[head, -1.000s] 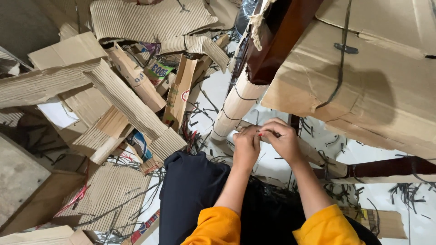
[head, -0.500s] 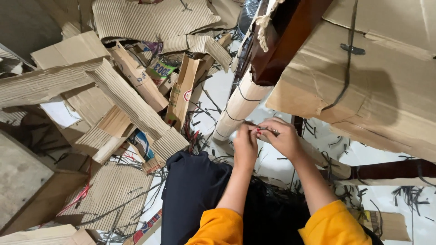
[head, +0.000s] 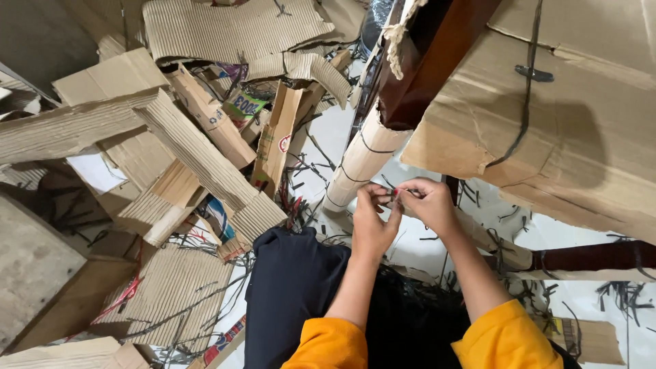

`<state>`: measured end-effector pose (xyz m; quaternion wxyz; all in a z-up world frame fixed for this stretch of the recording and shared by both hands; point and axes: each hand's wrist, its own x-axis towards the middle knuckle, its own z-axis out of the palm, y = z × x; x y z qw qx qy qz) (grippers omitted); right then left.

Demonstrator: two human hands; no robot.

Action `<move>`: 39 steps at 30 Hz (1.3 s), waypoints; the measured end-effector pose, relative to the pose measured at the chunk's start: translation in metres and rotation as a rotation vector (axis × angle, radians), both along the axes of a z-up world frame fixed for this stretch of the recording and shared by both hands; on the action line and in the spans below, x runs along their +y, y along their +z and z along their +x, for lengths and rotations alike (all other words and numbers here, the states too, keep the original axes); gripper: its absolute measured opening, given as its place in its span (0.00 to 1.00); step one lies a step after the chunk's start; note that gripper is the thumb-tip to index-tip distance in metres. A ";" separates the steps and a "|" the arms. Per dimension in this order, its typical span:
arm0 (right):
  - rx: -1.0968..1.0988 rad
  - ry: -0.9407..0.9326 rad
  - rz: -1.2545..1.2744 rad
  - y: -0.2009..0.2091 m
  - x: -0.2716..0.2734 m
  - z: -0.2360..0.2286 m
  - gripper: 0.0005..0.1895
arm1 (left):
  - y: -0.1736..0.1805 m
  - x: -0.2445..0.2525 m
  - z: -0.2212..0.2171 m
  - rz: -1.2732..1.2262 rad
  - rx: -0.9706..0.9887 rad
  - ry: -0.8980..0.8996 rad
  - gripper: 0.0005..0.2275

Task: The person sits on the floor and secures a cardboard structure by tying black plastic straps around its legs. They pull the straps tight, tie knots by hand, and use scissors to trim excess strap length.

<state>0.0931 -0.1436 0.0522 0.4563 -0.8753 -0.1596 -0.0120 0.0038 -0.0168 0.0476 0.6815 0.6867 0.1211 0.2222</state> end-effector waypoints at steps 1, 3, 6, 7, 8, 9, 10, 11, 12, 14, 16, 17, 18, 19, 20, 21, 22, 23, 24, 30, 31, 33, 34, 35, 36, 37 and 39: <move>0.000 -0.002 0.000 -0.001 -0.001 0.001 0.08 | -0.007 -0.001 0.002 0.000 0.000 -0.002 0.19; 0.106 -0.022 0.036 -0.002 -0.003 0.004 0.10 | -0.020 -0.003 0.008 0.009 0.035 -0.030 0.21; 0.063 0.006 -0.029 0.007 0.007 -0.002 0.06 | -0.024 -0.005 0.008 0.127 -0.031 0.026 0.20; 0.064 0.006 -0.029 0.001 0.005 0.001 0.06 | -0.022 -0.005 0.008 0.126 -0.031 0.026 0.20; -0.054 0.074 -0.076 -0.005 0.002 0.004 0.06 | -0.021 -0.004 0.007 0.190 -0.036 0.056 0.18; -0.171 0.139 -0.122 -0.011 -0.001 0.007 0.07 | -0.019 -0.004 0.006 0.255 -0.041 0.083 0.17; -0.171 0.137 -0.122 -0.010 -0.004 0.003 0.07 | -0.023 -0.004 0.006 0.255 -0.041 0.082 0.17; -0.285 0.196 -0.169 -0.009 -0.007 0.001 0.08 | -0.026 -0.003 0.006 0.276 -0.074 0.100 0.18; -0.399 0.255 -0.215 -0.007 -0.010 -0.002 0.10 | -0.029 -0.003 0.006 0.297 -0.107 0.119 0.18; -0.409 0.257 -0.280 -0.007 -0.015 -0.006 0.11 | -0.027 -0.002 0.007 0.316 -0.124 0.136 0.18; -0.416 0.258 -0.344 -0.008 -0.017 -0.007 0.12 | -0.026 -0.001 0.008 0.336 -0.140 0.153 0.17; -0.341 0.251 -0.278 -0.008 -0.016 -0.007 0.12 | -0.025 -0.001 0.008 0.317 -0.130 0.170 0.17; -0.265 0.243 -0.213 -0.009 -0.016 -0.006 0.11 | -0.024 -0.002 0.008 0.298 -0.120 0.186 0.18; -0.264 0.241 -0.212 -0.005 -0.014 -0.004 0.11 | -0.027 -0.002 0.009 0.299 -0.120 0.185 0.18; -0.161 0.270 -0.195 -0.001 -0.013 -0.002 0.10 | -0.029 -0.002 0.010 0.291 -0.099 0.177 0.15; -0.058 0.296 -0.177 0.004 -0.012 0.000 0.08 | -0.031 -0.002 0.010 0.283 -0.078 0.167 0.12; -0.057 0.293 -0.176 0.003 -0.012 0.000 0.08 | -0.030 -0.001 0.008 0.284 -0.077 0.163 0.12; -0.001 0.283 -0.144 0.004 -0.012 0.001 0.07 | -0.027 0.000 0.007 0.327 -0.110 0.147 0.09; 0.054 0.274 -0.112 0.005 -0.012 0.003 0.06 | -0.025 0.001 0.007 0.371 -0.143 0.131 0.07; 0.213 0.129 -0.053 0.003 -0.010 -0.005 0.06 | -0.011 0.003 -0.001 0.528 -0.185 0.178 0.11; 0.212 0.125 -0.052 0.001 -0.011 -0.004 0.06 | -0.013 0.003 -0.001 0.527 -0.187 0.174 0.11; 0.172 0.104 -0.060 -0.001 -0.014 -0.001 0.05 | -0.016 0.003 0.001 0.508 -0.182 0.163 0.11; 0.168 0.103 -0.060 -0.002 -0.015 -0.003 0.05 | -0.010 0.005 -0.002 0.507 -0.186 0.162 0.11; 0.160 0.070 -0.066 -0.004 -0.016 -0.005 0.05 | -0.006 0.007 -0.006 0.445 -0.109 0.120 0.12; 0.151 0.037 -0.071 -0.006 -0.017 -0.007 0.04 | -0.001 0.008 -0.010 0.382 -0.033 0.078 0.12; 0.150 0.038 -0.069 -0.007 -0.014 -0.006 0.04 | -0.001 0.011 -0.010 0.384 -0.034 0.079 0.12; 0.035 -0.069 -0.306 -0.011 -0.007 -0.007 0.02 | -0.002 0.016 -0.013 0.159 0.132 -0.102 0.14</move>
